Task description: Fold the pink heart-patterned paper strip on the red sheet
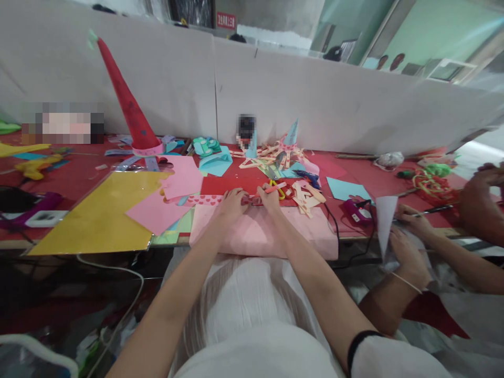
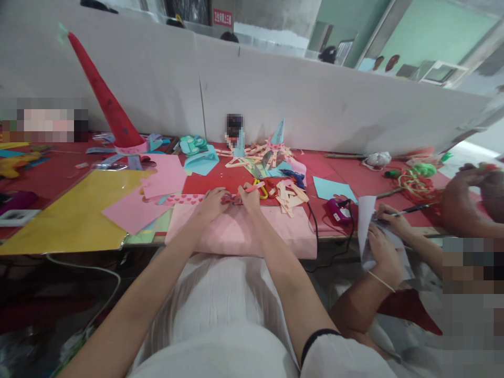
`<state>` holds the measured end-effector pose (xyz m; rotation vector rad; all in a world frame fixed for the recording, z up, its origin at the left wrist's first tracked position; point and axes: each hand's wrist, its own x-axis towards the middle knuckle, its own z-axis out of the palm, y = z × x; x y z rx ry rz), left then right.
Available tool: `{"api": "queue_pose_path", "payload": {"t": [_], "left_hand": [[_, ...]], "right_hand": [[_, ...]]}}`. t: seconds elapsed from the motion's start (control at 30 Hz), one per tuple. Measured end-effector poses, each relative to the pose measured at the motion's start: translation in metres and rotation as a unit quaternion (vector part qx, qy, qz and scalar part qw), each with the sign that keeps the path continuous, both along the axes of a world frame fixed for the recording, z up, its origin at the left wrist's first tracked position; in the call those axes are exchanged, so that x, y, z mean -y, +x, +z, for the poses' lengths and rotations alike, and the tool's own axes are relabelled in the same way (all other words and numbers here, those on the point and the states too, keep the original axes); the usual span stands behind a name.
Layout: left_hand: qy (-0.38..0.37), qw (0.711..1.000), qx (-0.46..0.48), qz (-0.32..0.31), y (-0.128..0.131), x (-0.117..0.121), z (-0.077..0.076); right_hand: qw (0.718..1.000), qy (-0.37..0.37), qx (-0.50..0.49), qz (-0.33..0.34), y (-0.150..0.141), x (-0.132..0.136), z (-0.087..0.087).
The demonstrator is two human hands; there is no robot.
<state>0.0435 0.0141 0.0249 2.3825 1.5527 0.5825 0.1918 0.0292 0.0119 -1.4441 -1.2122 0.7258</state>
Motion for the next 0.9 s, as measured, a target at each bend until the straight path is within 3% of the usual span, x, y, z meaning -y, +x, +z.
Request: {"api": "queue_pose_path", "payload": {"t": [0.13,0.27,0.43,0.53,0.67,0.9], "left_hand": [[0.010,1.000,0.015,0.005,0.000,0.000,-0.001],[0.035,0.996,0.052,0.057,-0.003,-0.001,0.000],[0.048,0.985,0.089,0.137,-0.009,-0.007,0.004],[0.051,0.986,0.100,0.120,-0.007,-0.008,0.005],[0.037,0.996,0.066,0.049,-0.001,-0.006,0.002],[0.014,0.999,0.026,0.025,0.001,-0.007,-0.007]], "right_hand": [[1.000,0.003,-0.003,-0.003,0.000,0.000,-0.001],[1.000,0.016,-0.015,-0.006,0.002,-0.001,-0.003],[0.994,0.064,-0.026,-0.079,0.005,0.001,-0.002],[0.990,0.083,-0.022,-0.109,0.007,0.003,-0.001],[0.990,0.087,-0.011,-0.112,0.007,0.002,-0.001],[0.988,0.101,0.007,-0.116,0.007,-0.001,-0.007]]}}
